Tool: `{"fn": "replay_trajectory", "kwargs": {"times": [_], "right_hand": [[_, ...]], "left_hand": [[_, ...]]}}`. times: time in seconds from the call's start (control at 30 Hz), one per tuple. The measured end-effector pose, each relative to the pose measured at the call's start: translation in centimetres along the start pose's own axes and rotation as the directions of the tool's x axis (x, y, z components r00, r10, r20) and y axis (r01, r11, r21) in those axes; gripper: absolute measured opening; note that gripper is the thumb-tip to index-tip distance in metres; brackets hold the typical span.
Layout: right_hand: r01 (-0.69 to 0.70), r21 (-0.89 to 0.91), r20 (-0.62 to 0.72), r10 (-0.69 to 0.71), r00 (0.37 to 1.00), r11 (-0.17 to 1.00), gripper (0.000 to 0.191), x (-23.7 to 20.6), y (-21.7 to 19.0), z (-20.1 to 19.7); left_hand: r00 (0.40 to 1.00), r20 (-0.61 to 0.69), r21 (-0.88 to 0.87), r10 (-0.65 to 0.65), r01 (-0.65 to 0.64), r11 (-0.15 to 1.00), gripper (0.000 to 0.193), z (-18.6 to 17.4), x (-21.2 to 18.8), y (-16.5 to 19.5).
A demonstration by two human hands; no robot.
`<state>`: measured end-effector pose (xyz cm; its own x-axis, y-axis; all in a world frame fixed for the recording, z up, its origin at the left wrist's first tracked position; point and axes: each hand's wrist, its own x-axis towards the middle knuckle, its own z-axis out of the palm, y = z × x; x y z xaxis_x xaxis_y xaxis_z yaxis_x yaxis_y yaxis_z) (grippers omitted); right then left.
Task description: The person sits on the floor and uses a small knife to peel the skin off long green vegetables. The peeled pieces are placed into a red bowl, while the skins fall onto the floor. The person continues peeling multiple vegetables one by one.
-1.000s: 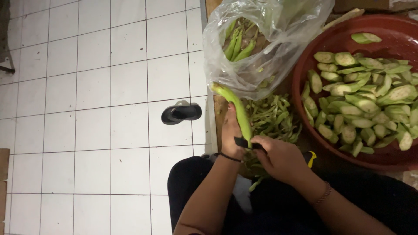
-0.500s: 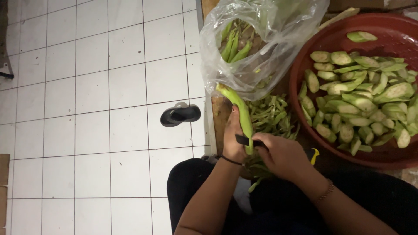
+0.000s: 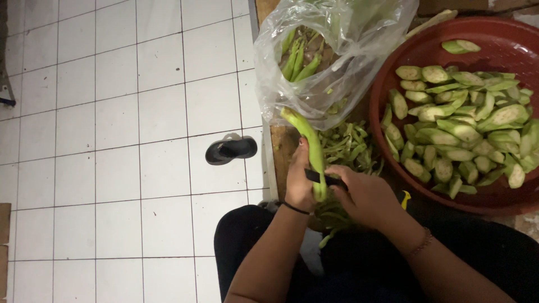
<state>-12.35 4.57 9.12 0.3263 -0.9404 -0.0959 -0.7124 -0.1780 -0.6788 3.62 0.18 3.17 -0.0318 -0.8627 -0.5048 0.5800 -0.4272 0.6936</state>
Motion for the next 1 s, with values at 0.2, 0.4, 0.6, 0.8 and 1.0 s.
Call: {"fn": "replay_trajectory", "kwargs": {"times": [0.2,0.4,0.6,0.8,1.0], "right_hand": [[-0.032,-0.02,-0.014,0.031,0.999,0.999,0.039,0.2,0.0,-0.2],[-0.036,-0.017,-0.031,0.035,0.999,0.999,0.041,0.2,0.2,-0.7],[-0.041,0.001,-0.051,0.041,0.998,0.999,0.042,0.3,0.0,-0.7],[-0.066,0.024,-0.102,0.068,0.993,0.998,0.041,0.6,1.0,-1.0],[-0.024,-0.019,-0.036,0.023,0.999,1.0,0.042,0.4,0.8,-0.7]], "left_hand": [[0.999,0.042,0.039,-0.015,0.013,0.999,0.053,0.0,-0.1,-0.2],[0.995,0.055,-0.035,-0.083,0.085,0.996,0.048,-0.2,0.1,-1.4],[0.99,0.133,0.159,0.054,-0.076,0.984,0.054,-1.4,0.6,-1.4],[0.986,0.011,0.083,-0.167,0.165,0.983,0.055,-0.3,-0.4,-2.5],[0.992,0.129,-0.026,-0.003,0.007,1.0,0.037,-0.3,-0.2,0.1]]}}
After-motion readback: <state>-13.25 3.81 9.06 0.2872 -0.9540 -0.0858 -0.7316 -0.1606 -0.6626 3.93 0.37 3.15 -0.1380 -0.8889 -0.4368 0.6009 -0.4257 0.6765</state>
